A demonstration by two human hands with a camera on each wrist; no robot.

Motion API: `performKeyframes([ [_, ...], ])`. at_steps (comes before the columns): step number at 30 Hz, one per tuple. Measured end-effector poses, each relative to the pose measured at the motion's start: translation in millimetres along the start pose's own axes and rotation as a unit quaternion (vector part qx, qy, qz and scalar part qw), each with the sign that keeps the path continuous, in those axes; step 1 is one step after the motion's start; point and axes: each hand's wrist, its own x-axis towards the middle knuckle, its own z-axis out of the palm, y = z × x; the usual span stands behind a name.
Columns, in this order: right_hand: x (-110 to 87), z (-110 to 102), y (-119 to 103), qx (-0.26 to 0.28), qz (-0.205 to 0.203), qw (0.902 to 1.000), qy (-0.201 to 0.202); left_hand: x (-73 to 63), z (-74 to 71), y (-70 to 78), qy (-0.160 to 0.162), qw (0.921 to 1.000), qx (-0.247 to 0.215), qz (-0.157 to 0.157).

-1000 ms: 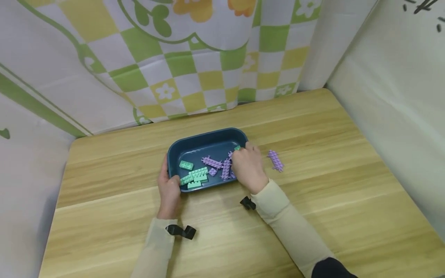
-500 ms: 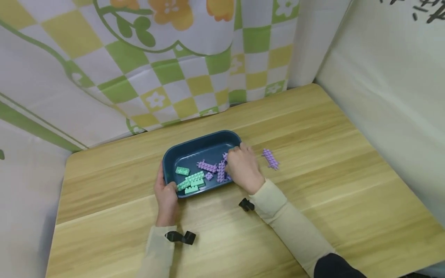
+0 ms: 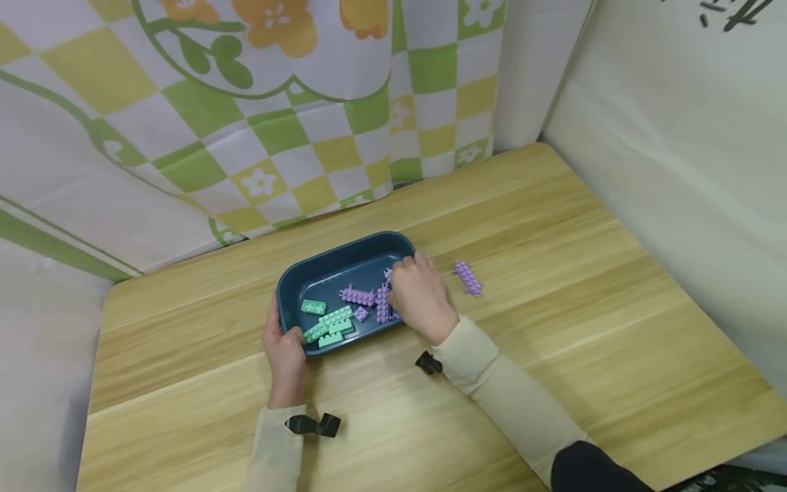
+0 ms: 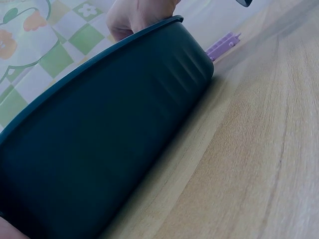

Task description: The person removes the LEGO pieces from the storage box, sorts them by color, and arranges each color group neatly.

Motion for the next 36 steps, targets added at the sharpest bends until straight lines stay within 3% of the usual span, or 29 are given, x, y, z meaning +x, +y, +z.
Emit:
performKeyframes([
  [8, -1.0, -2, -1, -0.012, -0.001, 0.9999, -0.001, -0.8, 0.2, 1.6, 0.001, 1.0, 0.008, 0.0],
  [14, -1.0, -1, 0, -0.024, -0.002, 0.9994, 0.026, -0.2, 0.6, 1.6, -0.001, 0.9999, 0.01, -0.002],
  [18, -1.0, -7, 3, -0.006, -0.022, 0.9986, 0.048, -0.2, 0.1, 1.9, 0.0, 1.0, 0.003, 0.0],
  [20, -2.5, -15, 6, 0.032, -0.015, 0.998, 0.053, -0.3, 0.5, 1.7, 0.0, 1.0, -0.002, 0.002],
  [24, -7.7, -40, 21, 0.144, 0.033, 0.9871, 0.061, 0.5, 0.7, 1.7, -0.003, 0.9999, -0.01, 0.008],
  [27, -15.3, -57, 43, 0.195, 0.086, 0.975, 0.064, 1.1, 0.9, 2.7, -0.007, 0.9999, -0.008, 0.006],
  [31, -25.3, -66, 82, 0.216, 0.154, 0.9633, 0.041, 1.5, -0.1, 3.1, -0.012, 0.9999, -0.007, 0.0],
  [36, -31.6, -62, 119, 0.223, 0.208, 0.9516, -0.034, 1.8, -2.8, 0.8, -0.013, 0.9998, -0.013, 0.0],
])
